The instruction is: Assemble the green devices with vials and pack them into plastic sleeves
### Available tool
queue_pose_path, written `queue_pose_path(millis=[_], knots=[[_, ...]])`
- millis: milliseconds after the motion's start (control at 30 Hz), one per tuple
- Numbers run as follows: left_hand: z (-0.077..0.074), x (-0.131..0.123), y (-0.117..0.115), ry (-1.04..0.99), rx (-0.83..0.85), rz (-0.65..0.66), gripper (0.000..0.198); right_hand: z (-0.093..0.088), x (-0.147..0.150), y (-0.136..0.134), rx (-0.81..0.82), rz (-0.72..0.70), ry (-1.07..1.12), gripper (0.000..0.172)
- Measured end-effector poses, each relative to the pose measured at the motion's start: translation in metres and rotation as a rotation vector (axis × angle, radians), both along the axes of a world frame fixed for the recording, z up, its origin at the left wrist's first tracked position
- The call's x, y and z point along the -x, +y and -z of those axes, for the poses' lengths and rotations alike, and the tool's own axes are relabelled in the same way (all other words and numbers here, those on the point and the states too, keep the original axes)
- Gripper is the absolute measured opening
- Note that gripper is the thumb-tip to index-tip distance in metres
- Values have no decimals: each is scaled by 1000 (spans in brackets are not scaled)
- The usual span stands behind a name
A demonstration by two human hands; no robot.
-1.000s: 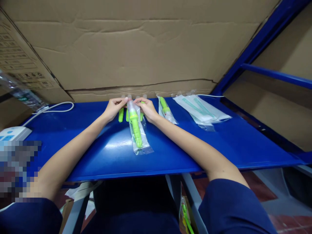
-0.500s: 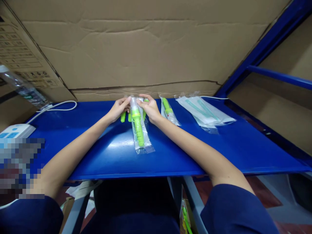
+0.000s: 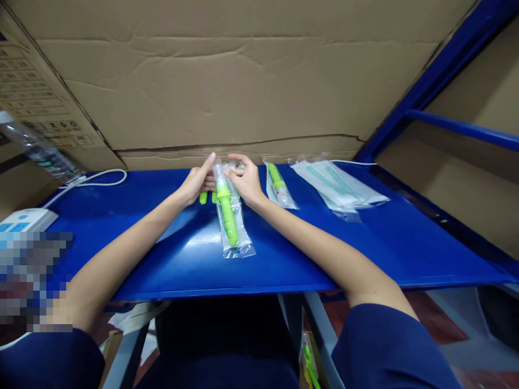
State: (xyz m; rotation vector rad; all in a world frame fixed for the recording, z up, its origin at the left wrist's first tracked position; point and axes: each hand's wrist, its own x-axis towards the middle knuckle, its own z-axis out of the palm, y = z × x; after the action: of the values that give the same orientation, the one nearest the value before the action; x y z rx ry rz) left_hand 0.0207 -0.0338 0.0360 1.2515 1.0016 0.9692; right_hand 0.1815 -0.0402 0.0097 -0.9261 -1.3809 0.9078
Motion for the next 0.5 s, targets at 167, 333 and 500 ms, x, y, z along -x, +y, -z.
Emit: queue_pose_path(millis=[167, 333, 500], knots=[[5, -3, -1, -53, -70, -32, 53, -2, 2, -6, 27, 18, -33, 57], [11, -5, 2, -78, -141, -55, 53, -10, -2, -7, 29, 10, -68, 63], [16, -1, 7, -144, -81, -41, 51, -30, -17, 6, 104, -47, -221, 63]])
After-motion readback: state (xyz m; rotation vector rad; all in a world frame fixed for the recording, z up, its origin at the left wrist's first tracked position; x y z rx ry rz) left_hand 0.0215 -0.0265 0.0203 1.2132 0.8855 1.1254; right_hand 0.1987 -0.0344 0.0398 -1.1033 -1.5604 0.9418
